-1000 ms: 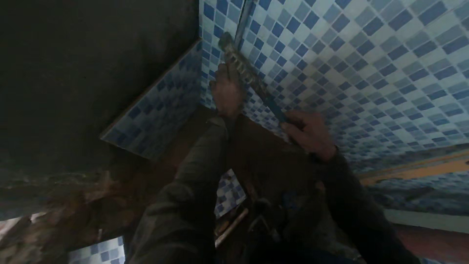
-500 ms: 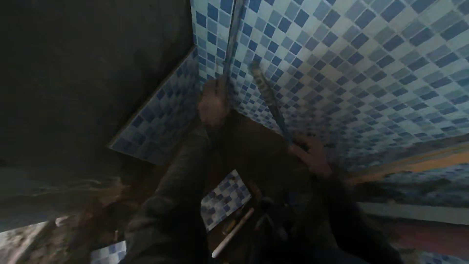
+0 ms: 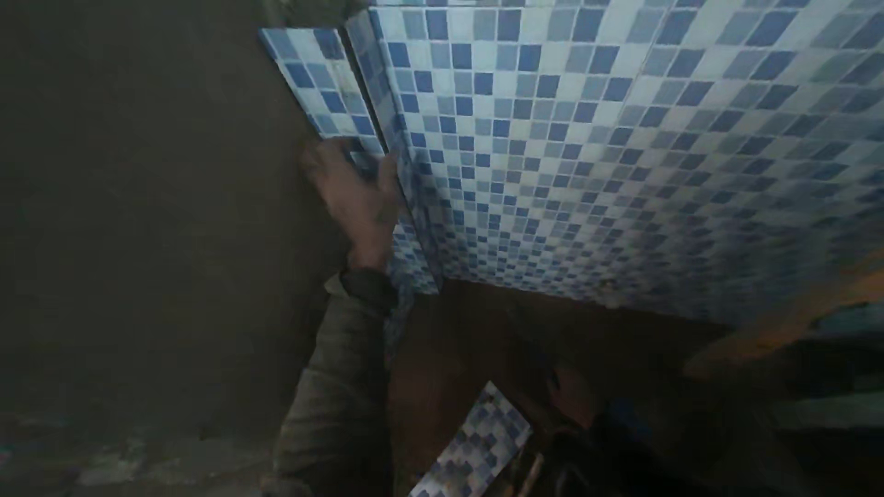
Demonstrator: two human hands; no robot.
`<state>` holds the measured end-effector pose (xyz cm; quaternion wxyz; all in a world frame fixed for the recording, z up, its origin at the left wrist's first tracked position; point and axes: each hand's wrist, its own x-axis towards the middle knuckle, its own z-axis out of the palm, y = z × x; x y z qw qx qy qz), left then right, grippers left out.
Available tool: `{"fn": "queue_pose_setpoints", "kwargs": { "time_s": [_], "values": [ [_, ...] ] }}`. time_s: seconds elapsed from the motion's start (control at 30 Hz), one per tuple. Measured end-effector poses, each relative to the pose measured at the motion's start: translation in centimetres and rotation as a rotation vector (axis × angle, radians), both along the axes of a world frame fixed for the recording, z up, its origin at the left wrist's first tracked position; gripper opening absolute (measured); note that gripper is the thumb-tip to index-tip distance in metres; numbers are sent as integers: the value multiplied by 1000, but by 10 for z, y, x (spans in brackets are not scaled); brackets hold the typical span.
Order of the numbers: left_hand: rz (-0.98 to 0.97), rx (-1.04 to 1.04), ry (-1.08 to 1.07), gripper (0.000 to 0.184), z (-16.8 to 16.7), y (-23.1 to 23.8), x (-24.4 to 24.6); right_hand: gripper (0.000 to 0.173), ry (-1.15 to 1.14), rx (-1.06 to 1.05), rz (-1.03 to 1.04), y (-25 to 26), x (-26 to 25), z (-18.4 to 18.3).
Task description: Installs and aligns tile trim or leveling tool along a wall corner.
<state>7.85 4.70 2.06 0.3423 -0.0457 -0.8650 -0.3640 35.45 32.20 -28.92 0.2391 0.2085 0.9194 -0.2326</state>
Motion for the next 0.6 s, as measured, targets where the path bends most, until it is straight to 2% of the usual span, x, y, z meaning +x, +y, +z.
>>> {"fn": "queue_pose_setpoints", "kwargs": {
  "time_s": [0.13,0.27,0.37,0.47,0.6],
  "values": [
    [46,-13,-58,71,1,0,-13,58,-4,-29,5,1,2,-2],
    [75,13,-54,72,1,2,-16,50,11,-165,-33,5,4,19],
    [83,19,-51,72,1,2,-18,50,132,-311,8,11,13,34],
    [78,-28,-97,77,-3,-1,-20,47,272,-488,53,7,14,67],
    [73,-134,-203,67,-9,-3,-12,41,545,-647,77,-3,-4,104]
  ]
}}
